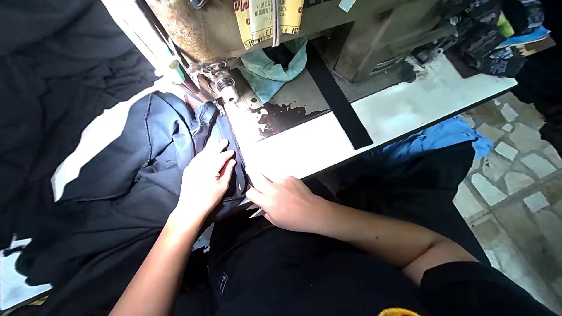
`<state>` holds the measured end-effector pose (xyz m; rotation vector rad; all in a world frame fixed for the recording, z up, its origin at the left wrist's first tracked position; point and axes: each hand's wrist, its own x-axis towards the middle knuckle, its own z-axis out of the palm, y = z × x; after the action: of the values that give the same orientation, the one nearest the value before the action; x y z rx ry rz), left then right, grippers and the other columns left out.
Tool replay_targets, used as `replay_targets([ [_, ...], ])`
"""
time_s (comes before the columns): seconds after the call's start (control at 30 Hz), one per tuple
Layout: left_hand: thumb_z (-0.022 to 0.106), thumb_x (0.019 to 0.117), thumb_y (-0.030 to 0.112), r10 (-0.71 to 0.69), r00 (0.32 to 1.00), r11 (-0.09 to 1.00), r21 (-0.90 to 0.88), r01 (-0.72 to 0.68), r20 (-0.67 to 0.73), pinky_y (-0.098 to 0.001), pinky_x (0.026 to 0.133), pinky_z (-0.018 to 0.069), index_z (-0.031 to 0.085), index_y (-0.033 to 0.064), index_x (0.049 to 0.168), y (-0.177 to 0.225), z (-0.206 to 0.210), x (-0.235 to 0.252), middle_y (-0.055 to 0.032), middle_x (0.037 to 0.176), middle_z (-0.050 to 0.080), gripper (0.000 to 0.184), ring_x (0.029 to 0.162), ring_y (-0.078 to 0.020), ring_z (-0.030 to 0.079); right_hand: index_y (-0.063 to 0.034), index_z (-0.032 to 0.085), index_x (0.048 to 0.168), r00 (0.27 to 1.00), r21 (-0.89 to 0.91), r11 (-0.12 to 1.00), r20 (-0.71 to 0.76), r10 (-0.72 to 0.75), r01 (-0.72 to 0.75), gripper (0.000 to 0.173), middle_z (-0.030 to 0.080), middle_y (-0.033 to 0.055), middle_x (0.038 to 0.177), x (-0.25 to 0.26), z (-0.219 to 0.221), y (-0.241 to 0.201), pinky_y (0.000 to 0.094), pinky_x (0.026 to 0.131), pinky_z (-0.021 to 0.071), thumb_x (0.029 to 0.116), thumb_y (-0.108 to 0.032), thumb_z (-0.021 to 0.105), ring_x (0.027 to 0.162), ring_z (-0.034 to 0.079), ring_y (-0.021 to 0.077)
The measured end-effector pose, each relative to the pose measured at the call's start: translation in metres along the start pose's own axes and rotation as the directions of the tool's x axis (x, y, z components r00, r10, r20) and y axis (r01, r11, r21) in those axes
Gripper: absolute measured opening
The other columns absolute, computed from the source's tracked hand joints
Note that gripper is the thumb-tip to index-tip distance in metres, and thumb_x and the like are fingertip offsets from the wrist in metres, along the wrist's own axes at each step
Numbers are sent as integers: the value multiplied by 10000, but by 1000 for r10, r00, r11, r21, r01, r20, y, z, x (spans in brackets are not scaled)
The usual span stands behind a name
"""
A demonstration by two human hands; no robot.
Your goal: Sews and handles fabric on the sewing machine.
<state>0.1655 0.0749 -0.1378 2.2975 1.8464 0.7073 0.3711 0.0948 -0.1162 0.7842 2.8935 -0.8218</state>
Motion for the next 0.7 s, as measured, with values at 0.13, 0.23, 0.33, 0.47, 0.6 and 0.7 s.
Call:
replay_targets([
  [0.13,556,978,116,22,1000,999,26,-22,-15,-563,1023,501,750,-78,1042,1,2,-3,-250,1274,685,282,1222,-439,644,-45,668,1253,1000,8,1000,-11,5,-5,291,499,217,1491,-1,1,0,448,598,528,974,-96,604,803,690,330],
  [0.23,576,952,121,78,997,996,51,-79,10,-585,1016,496,762,-68,993,2,2,-3,-258,1254,690,269,1214,-462,639,-32,662,1254,1000,5,1000,-16,-1,1,296,504,221,1480,0,2,0,449,598,529,970,-87,600,817,688,336],
  [0.33,557,961,116,77,996,995,60,-75,-41,-556,971,528,753,-81,991,4,2,-5,-259,1220,703,279,1177,-444,665,-25,649,1268,1000,-2,1000,-9,-4,4,305,530,231,1441,0,3,0,461,617,533,974,-79,589,848,687,356],
  [0.47,547,961,137,99,995,992,78,-97,-15,-579,1014,503,760,-68,1017,2,4,-7,-262,1235,697,301,1207,-459,647,-25,647,1281,1000,-22,1000,-15,-2,2,318,537,227,1436,-1,3,-1,451,604,529,973,-72,582,839,690,348],
  [0.6,546,951,164,195,981,976,103,-194,2,-605,995,485,760,-43,1027,-4,5,-5,-256,1214,697,306,1174,-469,645,-32,647,1289,1000,-37,999,-21,7,-8,327,558,225,1413,-1,2,-2,449,604,528,971,-68,583,833,691,345],
  [0.7,548,946,161,206,978,973,107,-207,21,-604,992,490,760,-39,1040,-4,5,-4,-245,1216,703,306,1155,-452,664,-28,677,1255,995,-71,997,-98,-26,19,314,549,232,1438,-2,7,-2,428,582,526,950,-70,617,798,695,332],
])
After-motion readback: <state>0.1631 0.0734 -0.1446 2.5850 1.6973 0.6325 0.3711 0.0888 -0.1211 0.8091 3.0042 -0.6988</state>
